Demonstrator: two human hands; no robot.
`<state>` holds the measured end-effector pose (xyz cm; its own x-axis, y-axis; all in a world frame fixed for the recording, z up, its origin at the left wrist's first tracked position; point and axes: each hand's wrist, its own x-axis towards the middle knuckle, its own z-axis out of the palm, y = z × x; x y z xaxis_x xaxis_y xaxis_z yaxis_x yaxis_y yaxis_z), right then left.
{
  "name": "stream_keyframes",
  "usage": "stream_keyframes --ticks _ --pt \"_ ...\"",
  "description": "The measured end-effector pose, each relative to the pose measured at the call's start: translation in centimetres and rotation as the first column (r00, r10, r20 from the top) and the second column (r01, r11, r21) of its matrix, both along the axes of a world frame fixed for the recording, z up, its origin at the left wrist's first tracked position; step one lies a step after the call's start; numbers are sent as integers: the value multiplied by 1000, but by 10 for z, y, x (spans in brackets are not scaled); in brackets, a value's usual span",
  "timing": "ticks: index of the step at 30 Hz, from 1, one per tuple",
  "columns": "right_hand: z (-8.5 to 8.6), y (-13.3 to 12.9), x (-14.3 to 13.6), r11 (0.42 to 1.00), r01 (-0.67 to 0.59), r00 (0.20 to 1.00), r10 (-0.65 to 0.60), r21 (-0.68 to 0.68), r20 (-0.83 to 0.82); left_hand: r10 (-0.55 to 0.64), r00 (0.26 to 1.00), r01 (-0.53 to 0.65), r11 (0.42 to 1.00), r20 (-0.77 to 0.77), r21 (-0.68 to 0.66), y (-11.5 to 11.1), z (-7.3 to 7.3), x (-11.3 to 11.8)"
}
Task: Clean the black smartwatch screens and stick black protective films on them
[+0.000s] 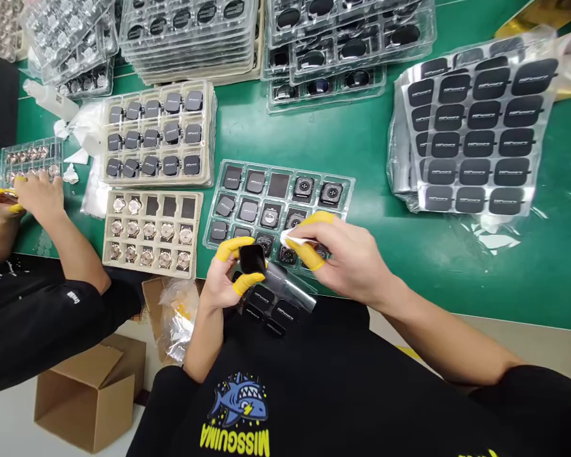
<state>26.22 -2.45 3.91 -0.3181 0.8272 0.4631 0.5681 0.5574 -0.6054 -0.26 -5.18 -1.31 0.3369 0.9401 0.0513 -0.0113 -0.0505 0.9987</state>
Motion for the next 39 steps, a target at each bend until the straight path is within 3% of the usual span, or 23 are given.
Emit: stream_keyframes --ticks 3,6,10,16,21,25,33,39 --pt "9 -2 -3 991 -135 982 131 -20 -138 0 1000 0 999 -10 47 2 3 -1" --pt "13 -2 -17 968 -245 968 247 46 -44 -58 998 61 992 -29 108 5 7 2" --pt "12 2 -32 983 -133 986 118 127 116 -64 996 76 979 -66 189 7 7 5" --pt "6 6 -18 999 -13 980 3 50 200 61 998 -59 995 -23 81 3 1 0" --pt "10 7 -10 997 -78 997 78 11 -10 47 998 -42 992 -43 118 5 2 -2" --pt "14 12 -25 979 -179 982 171 98 83 2 999 6 989 -54 150 7 1 2" --pt "9 17 -29 991 -115 978 99 74 185 91 994 -85 991 -57 104 3 -3 -1" --pt "8 20 -35 981 -151 978 131 123 163 59 997 -49 986 -58 161 10 -3 3"
